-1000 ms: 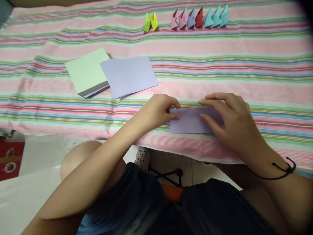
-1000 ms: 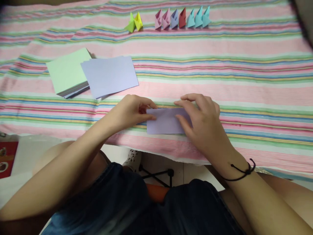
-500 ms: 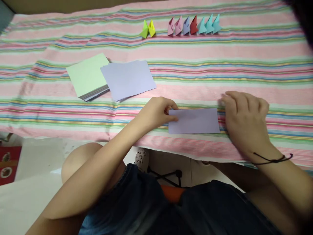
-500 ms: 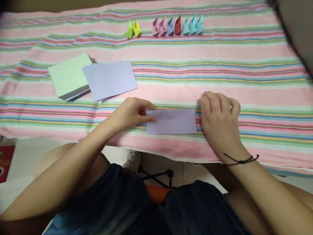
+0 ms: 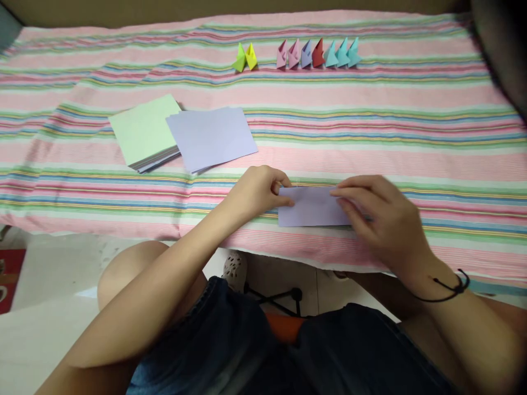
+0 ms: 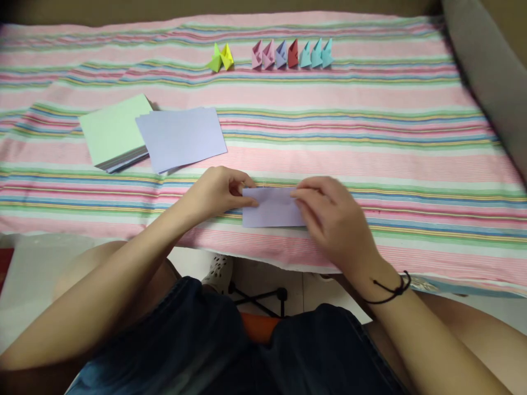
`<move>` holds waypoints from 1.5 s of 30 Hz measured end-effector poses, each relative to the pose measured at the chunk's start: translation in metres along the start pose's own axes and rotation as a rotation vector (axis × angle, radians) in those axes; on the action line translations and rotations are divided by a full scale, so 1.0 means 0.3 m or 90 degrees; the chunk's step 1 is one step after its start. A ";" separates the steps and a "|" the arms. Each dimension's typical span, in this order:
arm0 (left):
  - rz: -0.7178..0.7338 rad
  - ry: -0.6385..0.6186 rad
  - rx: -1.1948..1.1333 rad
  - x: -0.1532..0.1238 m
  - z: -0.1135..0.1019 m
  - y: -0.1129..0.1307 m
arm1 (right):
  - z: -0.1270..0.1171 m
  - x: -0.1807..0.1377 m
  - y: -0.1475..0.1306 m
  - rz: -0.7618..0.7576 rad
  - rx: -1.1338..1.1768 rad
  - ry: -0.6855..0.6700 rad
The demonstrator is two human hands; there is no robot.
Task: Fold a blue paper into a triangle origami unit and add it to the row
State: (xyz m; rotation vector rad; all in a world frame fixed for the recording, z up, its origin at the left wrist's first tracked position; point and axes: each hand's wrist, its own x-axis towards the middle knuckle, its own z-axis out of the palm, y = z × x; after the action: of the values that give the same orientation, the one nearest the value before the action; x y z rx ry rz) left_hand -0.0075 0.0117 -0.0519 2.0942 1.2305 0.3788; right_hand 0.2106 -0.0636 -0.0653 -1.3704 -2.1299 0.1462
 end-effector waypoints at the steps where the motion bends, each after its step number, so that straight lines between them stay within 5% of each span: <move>1: 0.002 0.000 0.001 0.001 0.001 -0.001 | 0.012 0.005 -0.016 -0.017 0.015 -0.035; 5: 0.004 0.006 -0.006 0.001 0.005 -0.005 | 0.063 0.006 -0.027 0.004 0.006 -0.118; 19: 0.004 0.039 0.059 -0.030 0.024 0.005 | 0.085 -0.018 0.015 0.016 -0.104 -0.105; 25: 0.128 0.078 0.122 -0.043 0.037 -0.021 | 0.082 -0.022 0.039 0.037 -0.116 -0.108; 30: 0.222 0.006 0.199 -0.044 0.041 -0.027 | 0.083 -0.024 0.041 0.045 -0.141 -0.095; 45: 0.189 -0.033 0.374 -0.034 0.029 0.019 | 0.079 -0.024 0.030 0.051 -0.186 -0.101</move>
State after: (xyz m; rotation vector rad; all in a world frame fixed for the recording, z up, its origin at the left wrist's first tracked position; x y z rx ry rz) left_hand -0.0042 -0.0022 -0.0537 2.7835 1.0858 0.0894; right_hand 0.2071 -0.0604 -0.0913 -1.6606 -2.2976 -0.0276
